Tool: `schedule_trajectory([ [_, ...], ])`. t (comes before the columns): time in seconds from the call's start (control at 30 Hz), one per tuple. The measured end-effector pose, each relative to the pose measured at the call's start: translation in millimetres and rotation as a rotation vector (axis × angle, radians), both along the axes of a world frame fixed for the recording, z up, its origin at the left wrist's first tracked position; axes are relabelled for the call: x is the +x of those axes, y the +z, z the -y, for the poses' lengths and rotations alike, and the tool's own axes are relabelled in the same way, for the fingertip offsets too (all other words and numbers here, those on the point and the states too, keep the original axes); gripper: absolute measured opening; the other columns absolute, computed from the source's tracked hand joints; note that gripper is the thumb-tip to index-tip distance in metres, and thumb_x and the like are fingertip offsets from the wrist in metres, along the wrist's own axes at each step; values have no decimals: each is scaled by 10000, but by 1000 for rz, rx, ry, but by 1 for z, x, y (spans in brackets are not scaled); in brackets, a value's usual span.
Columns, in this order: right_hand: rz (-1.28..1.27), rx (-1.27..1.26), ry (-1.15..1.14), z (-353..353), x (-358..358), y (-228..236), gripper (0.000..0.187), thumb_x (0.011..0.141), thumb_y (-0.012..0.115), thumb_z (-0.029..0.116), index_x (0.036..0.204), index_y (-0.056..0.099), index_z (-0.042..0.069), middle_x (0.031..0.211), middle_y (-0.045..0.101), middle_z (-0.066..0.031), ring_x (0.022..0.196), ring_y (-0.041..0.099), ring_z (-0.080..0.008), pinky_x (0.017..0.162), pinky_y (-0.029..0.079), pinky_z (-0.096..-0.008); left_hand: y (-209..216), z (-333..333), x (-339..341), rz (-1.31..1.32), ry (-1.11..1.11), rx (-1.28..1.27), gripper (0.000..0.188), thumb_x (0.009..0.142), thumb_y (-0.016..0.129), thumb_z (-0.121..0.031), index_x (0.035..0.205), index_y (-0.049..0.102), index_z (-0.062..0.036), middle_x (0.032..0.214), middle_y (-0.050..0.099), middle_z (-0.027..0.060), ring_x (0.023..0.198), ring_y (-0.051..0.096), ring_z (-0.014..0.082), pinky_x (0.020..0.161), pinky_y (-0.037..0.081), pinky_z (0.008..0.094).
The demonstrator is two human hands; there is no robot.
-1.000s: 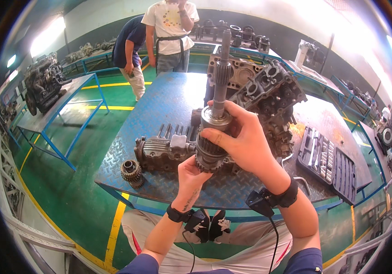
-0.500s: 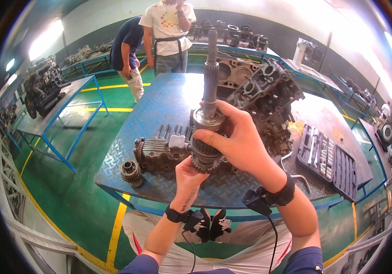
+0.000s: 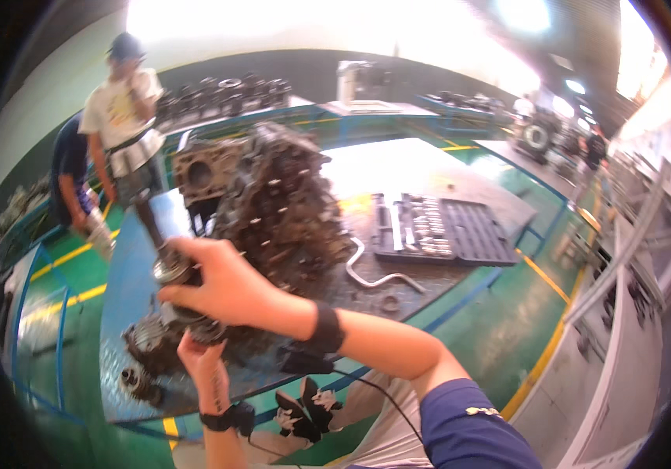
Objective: The person assembles several gears onto a metal shaft by hand while resting the components on a workbench in a mechanical shop.
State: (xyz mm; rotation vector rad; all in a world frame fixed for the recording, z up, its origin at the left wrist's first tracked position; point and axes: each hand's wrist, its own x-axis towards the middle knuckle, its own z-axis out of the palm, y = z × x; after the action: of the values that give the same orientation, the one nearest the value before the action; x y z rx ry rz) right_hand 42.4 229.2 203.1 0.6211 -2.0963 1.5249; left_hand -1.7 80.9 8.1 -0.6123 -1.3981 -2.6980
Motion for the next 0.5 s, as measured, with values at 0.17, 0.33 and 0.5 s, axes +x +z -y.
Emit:
schedule_trajectory([
  [0.17,7,-44,29,-8,18,6,526,896,842,96,1333,597,-64,1004,690,-80,956,605,-106,902,544,-317,9,-9,7,29,-14,-52,480,750,838,88,1212,715,56,1136,769,84,1031,730,153,933,564,294],
  [0.33,-50,-32,13,-16,27,2,518,896,816,84,1331,579,-68,1000,673,-107,953,597,-138,903,533,-340,11,-12,9,-18,-22,-73,495,748,836,100,1224,704,74,1156,766,99,1049,735,164,965,565,305],
  [0.5,-66,-61,-10,-25,32,-8,567,909,793,84,1390,530,-61,1062,669,-150,976,615,-192,928,531,-370,1,-19,7,-34,-36,-50,511,754,826,112,1248,695,91,1170,764,108,1061,730,161,964,566,307],
])
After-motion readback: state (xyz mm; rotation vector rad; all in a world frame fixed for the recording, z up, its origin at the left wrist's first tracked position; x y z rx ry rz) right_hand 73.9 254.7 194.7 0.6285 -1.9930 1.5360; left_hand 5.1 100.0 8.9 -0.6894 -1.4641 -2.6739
